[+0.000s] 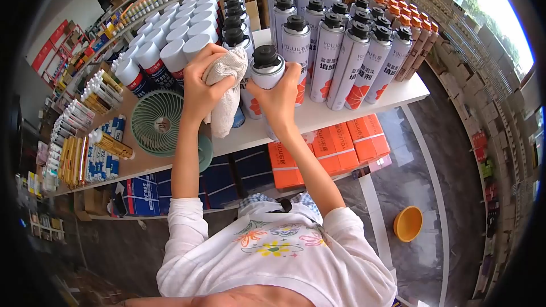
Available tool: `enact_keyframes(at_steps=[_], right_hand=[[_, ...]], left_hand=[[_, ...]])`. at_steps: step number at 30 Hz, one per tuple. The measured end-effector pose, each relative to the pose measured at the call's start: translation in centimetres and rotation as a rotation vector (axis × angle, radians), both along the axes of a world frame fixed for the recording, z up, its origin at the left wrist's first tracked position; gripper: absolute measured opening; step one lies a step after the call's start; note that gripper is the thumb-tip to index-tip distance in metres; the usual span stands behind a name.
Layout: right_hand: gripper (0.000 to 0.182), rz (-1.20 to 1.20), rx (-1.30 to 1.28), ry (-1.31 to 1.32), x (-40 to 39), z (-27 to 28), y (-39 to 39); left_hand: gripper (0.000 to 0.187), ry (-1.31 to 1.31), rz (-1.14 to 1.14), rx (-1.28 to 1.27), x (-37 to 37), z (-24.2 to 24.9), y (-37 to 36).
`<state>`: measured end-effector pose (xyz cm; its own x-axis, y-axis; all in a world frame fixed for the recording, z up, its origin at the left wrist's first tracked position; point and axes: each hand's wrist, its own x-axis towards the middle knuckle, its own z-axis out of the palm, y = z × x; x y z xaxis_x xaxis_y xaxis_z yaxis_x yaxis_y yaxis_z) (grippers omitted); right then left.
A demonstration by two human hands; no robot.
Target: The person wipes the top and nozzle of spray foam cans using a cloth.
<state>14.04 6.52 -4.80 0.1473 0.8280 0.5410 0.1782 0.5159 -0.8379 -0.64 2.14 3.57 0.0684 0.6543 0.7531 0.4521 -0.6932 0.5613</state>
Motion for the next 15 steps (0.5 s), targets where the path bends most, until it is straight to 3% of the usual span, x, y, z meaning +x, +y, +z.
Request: enact_keyframes(at_steps=[2, 5, 8, 10, 12, 15], right_hand=[[0.070, 0.023, -0.027, 0.039, 0.0, -0.2, 0.0], [0.072, 0.050, -0.040, 0.079, 0.1, -0.1, 0.1], [0.071, 0.052, -0.047, 0.064, 0.0, -0.2, 0.4], [0.070, 0.056, -0.029, 0.057, 0.0, -0.1, 0.0], [0.070, 0.029, -0.028, 0.029, 0.0, 0.3, -0.5], [0.070, 0.005, 0.010, 0.016, 0.0, 0.2, -0.7]], left_hand=[[0.029, 0.055, 0.053, 0.034, 1.0, -0.2, 0.0], [0.039, 0.403, 0.198, 0.279, 2.1, -0.8, 0.5], [0.037, 0.492, 0.186, 0.353, 1.8, -0.8, 0.6], [0.037, 0.471, 0.167, 0.293, 1.4, -0.4, 0.4], [0.037, 0.309, 0.045, 0.077, 1.0, -0.2, 0.6], [0.035, 0.215, 0.050, 0.046, 1.1, -0.6, -0.3]])
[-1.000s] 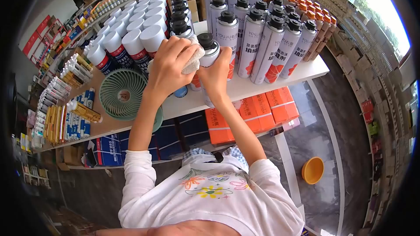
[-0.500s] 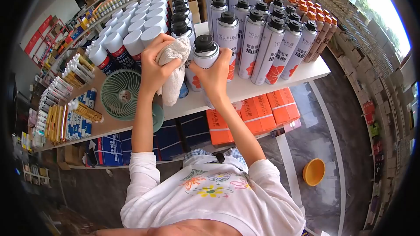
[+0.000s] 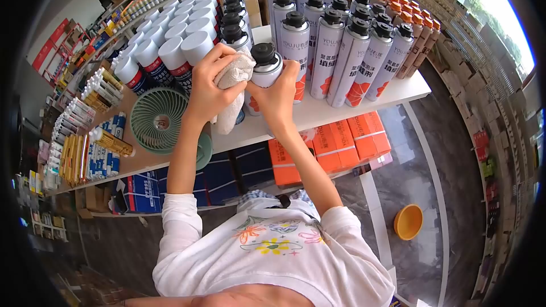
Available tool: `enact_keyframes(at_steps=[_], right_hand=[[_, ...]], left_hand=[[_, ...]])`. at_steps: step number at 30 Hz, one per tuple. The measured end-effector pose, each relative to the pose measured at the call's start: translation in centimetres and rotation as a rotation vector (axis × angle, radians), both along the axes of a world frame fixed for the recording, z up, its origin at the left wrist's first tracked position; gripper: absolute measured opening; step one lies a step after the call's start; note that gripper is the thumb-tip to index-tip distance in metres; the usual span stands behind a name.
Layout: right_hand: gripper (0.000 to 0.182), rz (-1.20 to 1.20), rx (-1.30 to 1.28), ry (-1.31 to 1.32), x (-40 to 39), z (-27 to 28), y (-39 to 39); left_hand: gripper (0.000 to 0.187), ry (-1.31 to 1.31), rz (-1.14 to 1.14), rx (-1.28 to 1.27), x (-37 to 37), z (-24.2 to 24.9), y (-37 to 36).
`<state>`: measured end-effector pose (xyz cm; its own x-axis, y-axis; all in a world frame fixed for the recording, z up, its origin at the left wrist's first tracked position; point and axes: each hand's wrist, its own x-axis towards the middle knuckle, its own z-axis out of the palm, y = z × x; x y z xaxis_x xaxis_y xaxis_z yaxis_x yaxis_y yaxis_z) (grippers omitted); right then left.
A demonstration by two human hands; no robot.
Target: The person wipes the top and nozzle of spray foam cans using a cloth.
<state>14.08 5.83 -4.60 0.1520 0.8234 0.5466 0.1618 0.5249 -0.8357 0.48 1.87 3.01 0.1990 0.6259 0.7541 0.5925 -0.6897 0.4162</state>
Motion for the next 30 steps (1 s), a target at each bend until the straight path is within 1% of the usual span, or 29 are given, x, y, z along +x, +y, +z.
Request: enact_keyframes(at_steps=[2, 3, 5, 7, 9, 10, 12, 13, 15, 16, 18, 21, 22, 24, 25, 27, 28, 30], right_hand=[[0.070, -0.040, 0.020, -0.032, 0.1, -0.3, 0.4], [0.070, -0.044, 0.026, -0.022, 0.0, -0.1, 0.5], [0.071, 0.011, 0.001, 0.019, -0.1, 0.0, 0.3], [0.073, 0.018, -0.026, 0.012, 0.4, 0.1, 0.3], [0.082, 0.066, 0.000, -0.140, 1.6, 0.0, 0.8], [0.082, 0.068, -0.003, -0.143, 2.4, 0.0, 0.9], [0.094, 0.190, 0.052, -0.172, 4.1, 0.0, 0.8], [0.097, 0.210, 0.045, -0.159, 4.5, 0.0, 0.9], [0.090, 0.326, 0.045, -0.130, 5.3, -0.1, 1.7], [0.090, 0.332, 0.044, -0.137, 5.5, -0.2, 2.0], [0.085, 0.437, 0.023, -0.094, 5.7, -0.5, 2.5], [0.084, 0.455, 0.036, -0.161, 5.9, -0.3, 2.8], [0.084, 0.453, 0.037, -0.164, 5.9, -0.1, 2.6], [0.077, 0.470, 0.026, -0.178, 5.8, 0.4, 2.2], [0.077, 0.469, 0.024, -0.179, 5.7, 0.3, 2.3], [0.075, 0.485, 0.002, -0.104, 5.5, -0.2, 2.7], [0.075, 0.483, -0.001, -0.104, 5.3, -0.5, 2.7], [0.076, 0.472, -0.013, -0.014, 5.0, -1.0, 2.8]], left_hand=[[0.034, -0.122, 0.043, -0.022, 0.0, -1.3, -0.4], [0.034, -0.113, 0.040, -0.016, -0.1, -2.2, -0.5], [0.034, -0.231, 0.112, -0.006, 0.0, -3.7, -1.0], [0.035, -0.251, 0.115, 0.021, 0.3, -4.2, -1.3], [0.038, -0.219, 0.156, 0.089, 0.2, -4.4, -1.5], [0.038, -0.221, 0.158, 0.086, 0.0, -4.2, -1.7], [0.039, -0.206, 0.159, 0.080, -0.6, -3.9, -2.2], [0.039, -0.212, 0.167, 0.078, -0.8, -4.0, -2.2], [0.036, -0.199, 0.183, 0.057, -1.0, -4.0, -2.1], [0.037, -0.173, 0.183, 0.051, -0.9, -3.9, -2.2], [0.037, -0.152, 0.168, 0.060, -0.5, -3.9, -1.9], [0.036, -0.121, 0.139, 0.096, 0.1, -3.6, -1.2], [0.037, -0.094, 0.167, 0.128, 0.2, -3.6, -0.8], [0.037, -0.066, 0.193, 0.159, 0.2, -3.5, -0.3], [0.037, -0.055, 0.194, 0.158, 0.2, -3.3, -0.2], [0.038, -0.043, 0.194, 0.154, 0.1, -3.0, 0.0], [0.038, -0.055, 0.174, 0.130, 0.1, -3.0, 0.2], [0.039, -0.069, 0.147, 0.105, 0.3, -2.7, 0.2]])
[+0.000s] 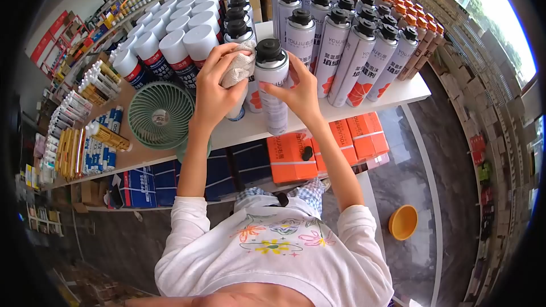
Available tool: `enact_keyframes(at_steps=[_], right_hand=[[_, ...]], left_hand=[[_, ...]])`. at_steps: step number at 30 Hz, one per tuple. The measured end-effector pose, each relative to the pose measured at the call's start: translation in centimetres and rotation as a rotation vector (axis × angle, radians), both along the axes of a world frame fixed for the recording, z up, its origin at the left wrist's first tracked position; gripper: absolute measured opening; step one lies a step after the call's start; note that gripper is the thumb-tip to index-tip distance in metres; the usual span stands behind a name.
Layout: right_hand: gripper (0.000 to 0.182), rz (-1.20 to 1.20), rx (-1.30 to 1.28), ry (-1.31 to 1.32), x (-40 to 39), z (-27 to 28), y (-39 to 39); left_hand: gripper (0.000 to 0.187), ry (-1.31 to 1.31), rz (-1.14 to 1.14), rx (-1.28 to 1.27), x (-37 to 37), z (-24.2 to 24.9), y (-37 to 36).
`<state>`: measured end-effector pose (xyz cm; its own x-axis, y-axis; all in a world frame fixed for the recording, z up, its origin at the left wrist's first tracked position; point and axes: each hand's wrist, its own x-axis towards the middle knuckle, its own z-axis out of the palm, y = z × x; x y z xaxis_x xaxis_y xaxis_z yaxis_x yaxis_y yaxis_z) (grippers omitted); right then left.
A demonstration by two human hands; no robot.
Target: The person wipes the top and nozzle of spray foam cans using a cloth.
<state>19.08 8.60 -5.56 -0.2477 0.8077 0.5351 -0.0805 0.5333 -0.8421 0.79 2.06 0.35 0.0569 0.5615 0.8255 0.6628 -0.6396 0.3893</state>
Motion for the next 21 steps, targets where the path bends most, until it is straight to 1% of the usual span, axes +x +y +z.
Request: enact_keyframes(at_steps=[2, 5, 10, 12, 17, 19, 21], right_hand=[[0.076, 0.002, -0.021, 0.018, -0.1, -0.1, -0.1], [0.076, 0.014, -0.041, 0.041, -0.2, -0.1, -0.1], [0.079, 0.023, -0.062, 0.035, -0.3, 0.2, -0.3], [0.076, -0.109, 0.009, -0.010, -0.8, 0.0, -0.5], [0.070, -0.221, 0.104, 0.071, -2.5, -0.1, -1.8], [0.072, -0.371, 0.155, -0.050, -2.6, 0.0, -2.0], [0.072, -0.374, 0.140, -0.036, -2.8, -0.2, -2.1]], left_hand=[[0.038, -0.058, -0.045, -0.060, 0.3, 0.5, -0.2], [0.036, -0.060, -0.090, -0.083, 0.0, 0.6, 0.1], [0.036, 0.017, -0.073, -0.032, -0.1, 0.7, -0.6], [0.037, 0.012, -0.039, 0.014, 0.5, 1.1, -1.5], [0.036, 0.009, 0.005, 0.057, 0.7, 0.9, -1.7], [0.036, 0.008, 0.014, 0.071, 0.7, 0.7, -1.7], [0.037, 0.030, 0.034, 0.076, 0.9, 0.5, -2.0]])
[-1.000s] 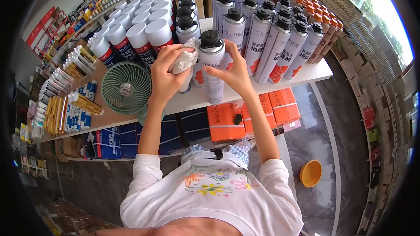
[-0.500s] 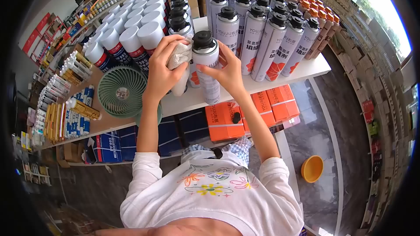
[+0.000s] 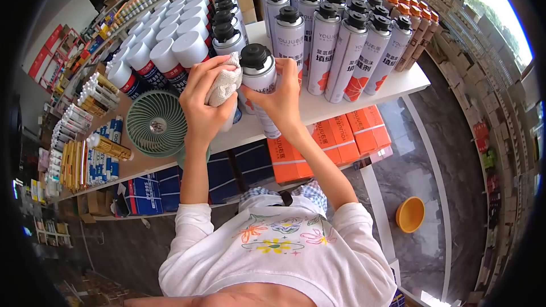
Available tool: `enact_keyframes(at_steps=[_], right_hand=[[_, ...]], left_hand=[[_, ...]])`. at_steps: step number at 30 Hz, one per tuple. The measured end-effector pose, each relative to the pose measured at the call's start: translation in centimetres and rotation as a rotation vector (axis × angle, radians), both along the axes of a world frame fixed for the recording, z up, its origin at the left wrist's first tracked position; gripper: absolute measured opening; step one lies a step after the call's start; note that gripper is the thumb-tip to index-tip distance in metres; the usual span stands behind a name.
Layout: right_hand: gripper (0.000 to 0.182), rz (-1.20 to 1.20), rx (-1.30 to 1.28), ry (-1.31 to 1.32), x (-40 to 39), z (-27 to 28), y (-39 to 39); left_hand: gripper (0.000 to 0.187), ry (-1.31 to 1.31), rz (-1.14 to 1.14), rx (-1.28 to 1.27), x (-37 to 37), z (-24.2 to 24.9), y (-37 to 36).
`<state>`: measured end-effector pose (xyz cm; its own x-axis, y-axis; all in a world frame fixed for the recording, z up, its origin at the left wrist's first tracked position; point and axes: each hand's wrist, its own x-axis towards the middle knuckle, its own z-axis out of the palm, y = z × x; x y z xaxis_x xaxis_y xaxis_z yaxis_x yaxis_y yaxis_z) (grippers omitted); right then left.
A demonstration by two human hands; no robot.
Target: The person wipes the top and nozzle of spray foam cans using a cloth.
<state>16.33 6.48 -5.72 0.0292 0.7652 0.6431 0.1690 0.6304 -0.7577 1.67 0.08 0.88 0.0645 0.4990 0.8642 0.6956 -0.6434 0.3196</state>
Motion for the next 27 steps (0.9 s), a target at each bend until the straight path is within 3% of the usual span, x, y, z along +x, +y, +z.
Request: enact_keyframes(at_steps=[8, 11, 16, 18, 22, 24, 27], right_hand=[[0.072, -0.047, 0.017, 0.133, -1.9, -1.4, 0.0], [0.073, -0.116, 0.077, 0.097, -1.8, -1.8, -0.7], [0.064, -0.252, 0.124, 0.009, -2.1, -1.3, -0.9], [0.071, -0.158, 0.070, 0.099, -2.2, -1.4, -0.5], [0.070, -0.105, 0.037, -0.026, -0.6, 0.5, -0.5], [0.071, 0.007, -0.020, -0.216, 1.5, 1.8, -0.2], [0.077, 0.188, -0.051, -0.215, 3.7, 2.8, 0.9]], left_hand=[[0.040, 0.156, 0.155, -0.015, 2.2, 0.3, -0.4], [0.054, 0.219, 0.046, 0.069, 1.1, -0.6, -0.2], [0.050, 0.177, 0.101, 0.066, 2.1, -0.7, -0.5], [0.046, 0.159, 0.145, 0.040, 2.3, -0.5, -0.3], [0.043, 0.123, 0.124, 0.023, 1.4, -0.4, 0.9], [0.041, 0.099, 0.100, 0.003, 0.9, -0.5, 1.2], [0.037, 0.043, 0.066, -0.004, 0.5, -0.7, 1.6]])
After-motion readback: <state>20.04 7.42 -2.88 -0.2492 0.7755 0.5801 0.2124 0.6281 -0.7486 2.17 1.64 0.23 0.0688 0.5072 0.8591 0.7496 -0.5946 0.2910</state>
